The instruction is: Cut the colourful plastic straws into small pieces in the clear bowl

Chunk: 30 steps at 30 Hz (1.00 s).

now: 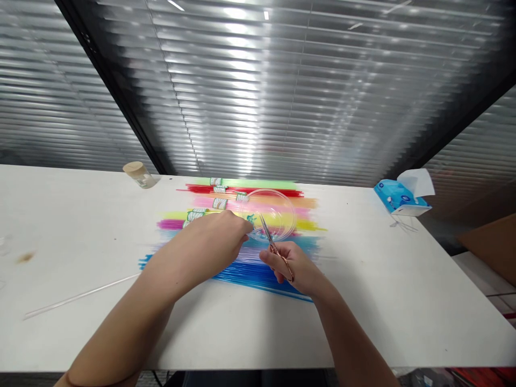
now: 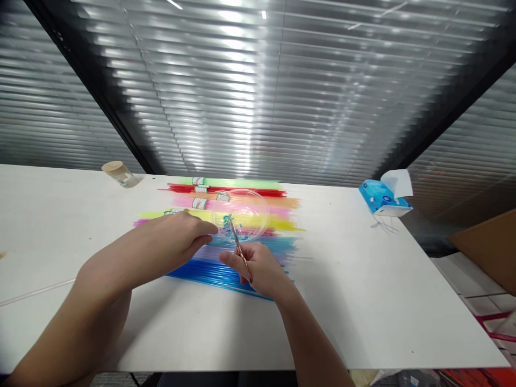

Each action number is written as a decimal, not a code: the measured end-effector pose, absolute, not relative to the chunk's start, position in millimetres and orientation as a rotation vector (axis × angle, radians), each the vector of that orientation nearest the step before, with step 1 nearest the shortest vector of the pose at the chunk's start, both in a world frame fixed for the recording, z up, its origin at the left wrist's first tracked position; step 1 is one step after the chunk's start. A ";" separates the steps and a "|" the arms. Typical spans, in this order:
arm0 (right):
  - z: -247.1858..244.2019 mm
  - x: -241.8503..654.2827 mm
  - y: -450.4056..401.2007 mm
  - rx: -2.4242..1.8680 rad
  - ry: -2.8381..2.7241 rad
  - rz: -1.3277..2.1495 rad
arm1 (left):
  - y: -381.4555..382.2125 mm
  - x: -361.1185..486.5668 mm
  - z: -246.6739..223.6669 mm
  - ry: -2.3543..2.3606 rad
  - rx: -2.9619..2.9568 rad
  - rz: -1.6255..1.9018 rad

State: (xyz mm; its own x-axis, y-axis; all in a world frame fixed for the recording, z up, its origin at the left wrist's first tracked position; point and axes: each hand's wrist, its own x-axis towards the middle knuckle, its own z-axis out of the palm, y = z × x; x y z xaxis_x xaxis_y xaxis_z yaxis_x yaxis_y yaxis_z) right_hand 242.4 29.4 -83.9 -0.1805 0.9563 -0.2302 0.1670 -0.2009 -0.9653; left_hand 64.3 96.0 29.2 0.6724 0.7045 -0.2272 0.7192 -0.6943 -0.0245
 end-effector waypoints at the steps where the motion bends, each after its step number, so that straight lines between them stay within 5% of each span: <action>1: -84.2 242.4 29.5 -1.384 -1.362 1.446 | 96.2 64.5 28.9 1.200 2.812 -0.340; 30: -85.1 241.0 28.1 -1.317 -1.380 1.494 | 96.9 67.4 25.1 1.115 2.861 -0.311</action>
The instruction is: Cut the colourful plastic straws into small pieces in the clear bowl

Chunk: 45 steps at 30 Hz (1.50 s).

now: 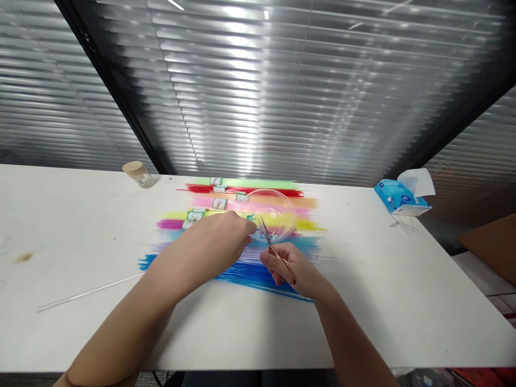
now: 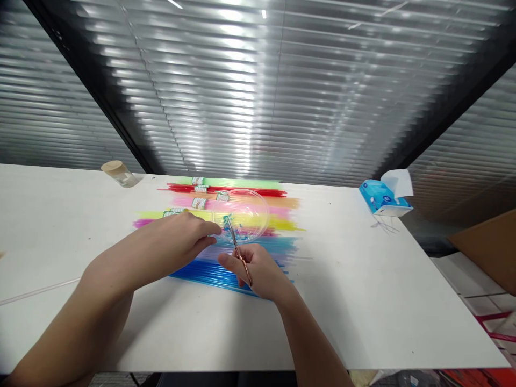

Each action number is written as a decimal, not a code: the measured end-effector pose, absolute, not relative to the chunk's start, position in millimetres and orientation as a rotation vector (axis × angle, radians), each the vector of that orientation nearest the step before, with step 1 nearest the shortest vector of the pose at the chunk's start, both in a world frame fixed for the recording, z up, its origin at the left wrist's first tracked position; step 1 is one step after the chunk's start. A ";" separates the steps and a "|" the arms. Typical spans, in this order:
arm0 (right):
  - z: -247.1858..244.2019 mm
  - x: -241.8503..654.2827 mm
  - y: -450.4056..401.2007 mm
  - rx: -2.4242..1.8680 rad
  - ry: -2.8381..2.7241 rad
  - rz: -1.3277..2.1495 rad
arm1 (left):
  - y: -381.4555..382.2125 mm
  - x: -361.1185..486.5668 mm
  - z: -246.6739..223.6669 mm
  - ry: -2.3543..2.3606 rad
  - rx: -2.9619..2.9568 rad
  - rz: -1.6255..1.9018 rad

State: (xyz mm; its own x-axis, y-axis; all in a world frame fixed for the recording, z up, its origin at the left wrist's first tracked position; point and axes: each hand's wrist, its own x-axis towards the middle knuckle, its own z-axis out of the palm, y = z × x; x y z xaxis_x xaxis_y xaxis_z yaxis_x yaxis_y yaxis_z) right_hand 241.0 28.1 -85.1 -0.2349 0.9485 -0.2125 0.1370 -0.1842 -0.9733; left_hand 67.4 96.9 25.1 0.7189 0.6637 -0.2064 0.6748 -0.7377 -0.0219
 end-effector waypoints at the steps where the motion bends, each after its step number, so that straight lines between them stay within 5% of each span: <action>1: -84.8 240.9 28.1 -1.314 -1.378 1.494 | 97.0 67.5 25.1 1.114 2.865 -0.307; 45: -84.3 243.2 29.2 -1.397 -1.250 1.433 | 94.0 72.3 30.6 1.337 2.829 -0.322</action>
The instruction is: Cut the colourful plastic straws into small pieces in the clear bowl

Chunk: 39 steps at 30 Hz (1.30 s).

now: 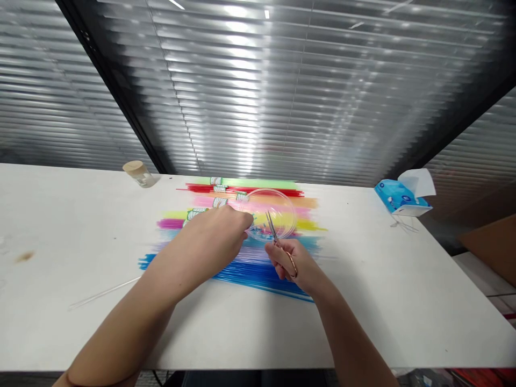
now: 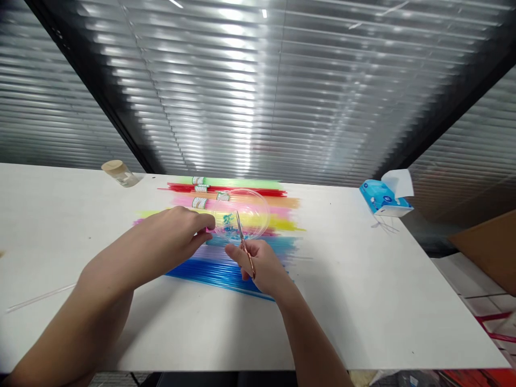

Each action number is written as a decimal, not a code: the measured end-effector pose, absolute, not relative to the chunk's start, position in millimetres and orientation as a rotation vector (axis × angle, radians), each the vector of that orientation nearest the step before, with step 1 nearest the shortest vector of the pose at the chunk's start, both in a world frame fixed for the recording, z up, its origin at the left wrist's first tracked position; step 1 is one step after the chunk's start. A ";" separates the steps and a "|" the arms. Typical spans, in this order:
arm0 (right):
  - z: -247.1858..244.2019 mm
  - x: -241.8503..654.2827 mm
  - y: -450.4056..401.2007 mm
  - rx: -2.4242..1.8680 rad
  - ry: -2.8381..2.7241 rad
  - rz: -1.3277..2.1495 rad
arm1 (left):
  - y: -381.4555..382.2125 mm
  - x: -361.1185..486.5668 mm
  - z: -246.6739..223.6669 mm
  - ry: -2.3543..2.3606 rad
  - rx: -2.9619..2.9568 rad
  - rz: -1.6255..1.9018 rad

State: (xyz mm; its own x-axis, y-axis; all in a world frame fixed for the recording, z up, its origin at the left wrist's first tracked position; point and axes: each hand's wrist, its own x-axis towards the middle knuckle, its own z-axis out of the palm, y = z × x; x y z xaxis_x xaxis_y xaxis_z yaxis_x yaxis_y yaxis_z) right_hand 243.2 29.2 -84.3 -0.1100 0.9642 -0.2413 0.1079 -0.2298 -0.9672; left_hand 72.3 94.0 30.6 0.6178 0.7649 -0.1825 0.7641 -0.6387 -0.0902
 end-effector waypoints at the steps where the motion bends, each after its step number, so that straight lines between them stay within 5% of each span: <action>1: -83.8 243.2 28.8 -1.392 -1.258 1.440 | 94.2 72.3 30.4 -1.335 -2.815 0.320; 39: -85.1 240.6 29.9 -1.384 -1.348 1.426 | 94.0 73.7 30.7 -1.284 -2.885 0.313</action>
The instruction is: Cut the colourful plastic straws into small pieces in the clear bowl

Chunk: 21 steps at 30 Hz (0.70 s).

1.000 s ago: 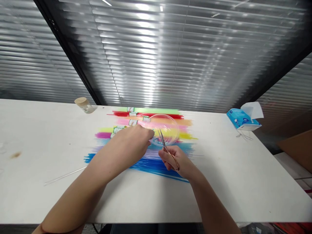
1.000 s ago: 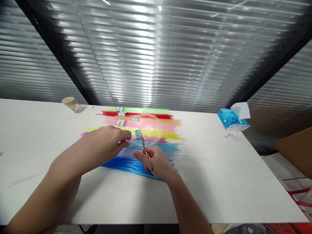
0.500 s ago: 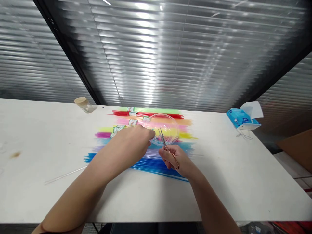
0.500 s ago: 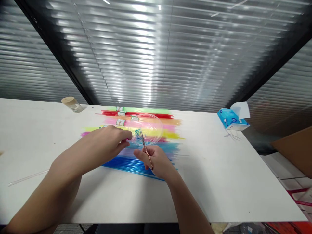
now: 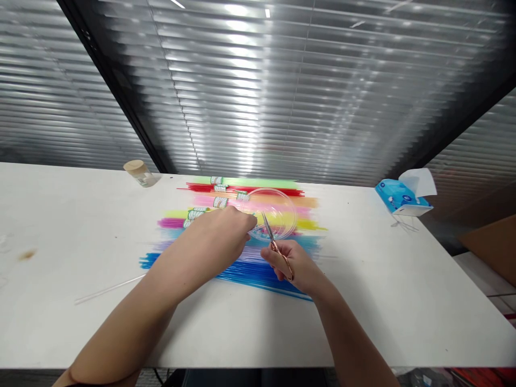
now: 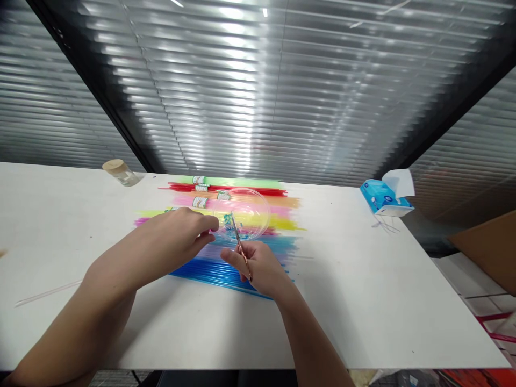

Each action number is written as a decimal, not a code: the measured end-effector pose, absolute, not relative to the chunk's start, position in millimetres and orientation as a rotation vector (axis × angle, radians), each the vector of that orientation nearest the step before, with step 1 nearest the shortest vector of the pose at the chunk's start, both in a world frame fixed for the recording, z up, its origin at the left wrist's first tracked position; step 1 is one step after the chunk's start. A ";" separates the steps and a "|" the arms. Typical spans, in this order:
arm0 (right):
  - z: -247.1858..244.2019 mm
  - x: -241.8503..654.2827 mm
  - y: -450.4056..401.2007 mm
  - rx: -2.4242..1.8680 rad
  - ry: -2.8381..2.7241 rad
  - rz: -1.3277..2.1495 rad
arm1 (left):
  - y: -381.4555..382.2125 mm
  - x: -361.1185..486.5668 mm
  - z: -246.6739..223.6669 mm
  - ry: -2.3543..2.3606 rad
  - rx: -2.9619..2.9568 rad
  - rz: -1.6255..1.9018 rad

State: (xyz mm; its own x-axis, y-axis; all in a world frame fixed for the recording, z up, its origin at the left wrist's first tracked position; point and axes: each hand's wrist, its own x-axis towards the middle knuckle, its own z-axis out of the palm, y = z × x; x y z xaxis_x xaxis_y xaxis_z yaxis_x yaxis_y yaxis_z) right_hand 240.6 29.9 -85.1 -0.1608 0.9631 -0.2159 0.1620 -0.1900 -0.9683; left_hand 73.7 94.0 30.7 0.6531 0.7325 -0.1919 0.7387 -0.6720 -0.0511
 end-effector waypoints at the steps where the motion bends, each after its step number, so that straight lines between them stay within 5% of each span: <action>1: -85.3 240.7 30.0 -1.388 -1.353 1.422 | 94.0 73.8 30.7 1.261 2.826 -0.304; 21: -84.0 240.4 27.4 -1.328 -1.381 1.461 | 94.4 73.9 25.2 1.193 2.878 -0.242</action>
State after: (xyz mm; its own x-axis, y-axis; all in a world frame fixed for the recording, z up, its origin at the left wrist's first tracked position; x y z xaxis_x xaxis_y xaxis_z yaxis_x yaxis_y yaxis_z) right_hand 240.4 27.4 -84.0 -0.2143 0.9561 -0.1999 0.1459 -0.1711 -0.9744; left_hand 73.9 94.4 25.2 0.6966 0.7018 -0.1492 0.7044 -0.7085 -0.0434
